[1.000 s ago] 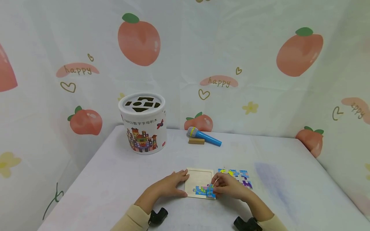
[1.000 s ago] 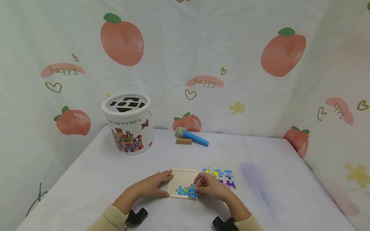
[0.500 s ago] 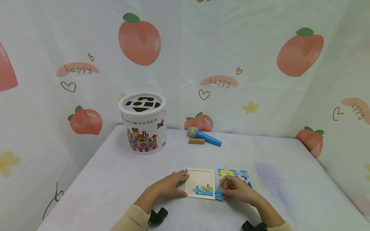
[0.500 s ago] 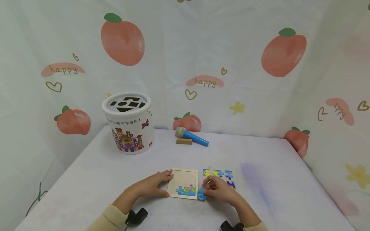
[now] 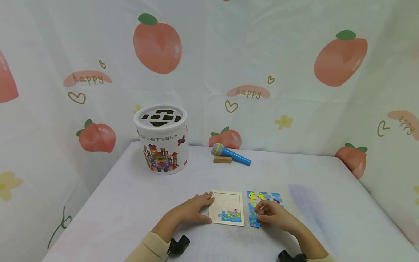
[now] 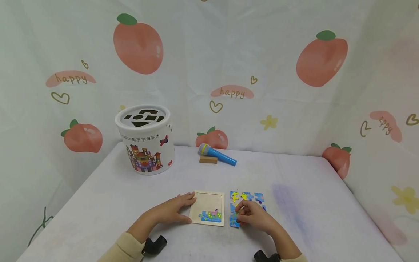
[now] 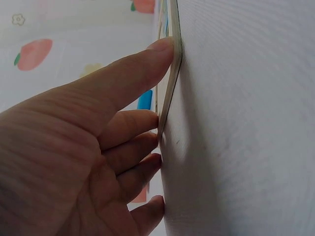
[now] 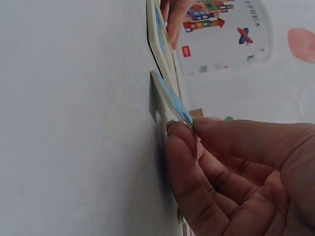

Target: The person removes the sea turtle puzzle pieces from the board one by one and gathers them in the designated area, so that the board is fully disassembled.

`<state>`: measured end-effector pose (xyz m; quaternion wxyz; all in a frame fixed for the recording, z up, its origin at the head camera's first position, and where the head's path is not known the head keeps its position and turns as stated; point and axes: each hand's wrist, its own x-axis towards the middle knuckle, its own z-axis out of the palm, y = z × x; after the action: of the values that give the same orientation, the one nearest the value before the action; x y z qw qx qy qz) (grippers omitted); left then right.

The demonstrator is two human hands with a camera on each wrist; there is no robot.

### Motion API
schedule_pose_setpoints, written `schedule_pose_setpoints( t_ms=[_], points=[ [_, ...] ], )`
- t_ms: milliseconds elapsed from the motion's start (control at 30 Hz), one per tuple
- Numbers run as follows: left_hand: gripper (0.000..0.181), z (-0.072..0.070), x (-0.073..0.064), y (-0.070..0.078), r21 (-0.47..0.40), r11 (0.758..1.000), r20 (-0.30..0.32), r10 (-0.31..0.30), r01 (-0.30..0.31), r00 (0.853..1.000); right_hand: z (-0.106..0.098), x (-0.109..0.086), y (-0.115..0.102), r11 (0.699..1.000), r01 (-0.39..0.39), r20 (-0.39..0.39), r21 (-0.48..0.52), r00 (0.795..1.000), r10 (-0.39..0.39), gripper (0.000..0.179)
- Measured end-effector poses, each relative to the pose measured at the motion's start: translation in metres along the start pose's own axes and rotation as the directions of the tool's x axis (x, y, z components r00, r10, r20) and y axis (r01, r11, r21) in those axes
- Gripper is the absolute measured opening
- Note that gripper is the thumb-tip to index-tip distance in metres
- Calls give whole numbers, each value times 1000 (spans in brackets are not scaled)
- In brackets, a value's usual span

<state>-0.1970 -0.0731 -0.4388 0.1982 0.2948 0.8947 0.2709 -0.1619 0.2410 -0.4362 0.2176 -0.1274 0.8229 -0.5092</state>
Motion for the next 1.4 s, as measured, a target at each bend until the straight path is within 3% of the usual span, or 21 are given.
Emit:
schedule_pose_setpoints(
  t_ms=[100,233,400,500,833,1033,1400],
  points=[
    [73,1,0,0,-3,1000,-3,1,-1,1000,0,0,1,1000,-1,-2,-15,1000,1,23],
    [73,1,1,0,0,1000,-4,-4,4,1000,-1,-2,0,994,13,-38,-108,999,-17,26],
    [73,0,1,1,-1,1000,-3,-20,20,1000,3,-5,-3,963,50,-85,-264,994,-75,31],
    [72,-1,1,1,2,1000,-2,-24,24,1000,6,-5,-2,949,66,-84,-307,992,-96,32],
    [72,-1,0,1,1,1000,3,-19,19,1000,4,-5,0,943,103,-31,-316,992,-119,27],
    [72,-2,0,2,-5,1000,6,-24,24,1000,1,-6,0,930,125,-34,-346,989,-146,27],
    [71,-1,-1,3,-5,1000,7,-29,29,1000,1,-6,1,934,122,-43,-335,989,-145,27]
  ],
)
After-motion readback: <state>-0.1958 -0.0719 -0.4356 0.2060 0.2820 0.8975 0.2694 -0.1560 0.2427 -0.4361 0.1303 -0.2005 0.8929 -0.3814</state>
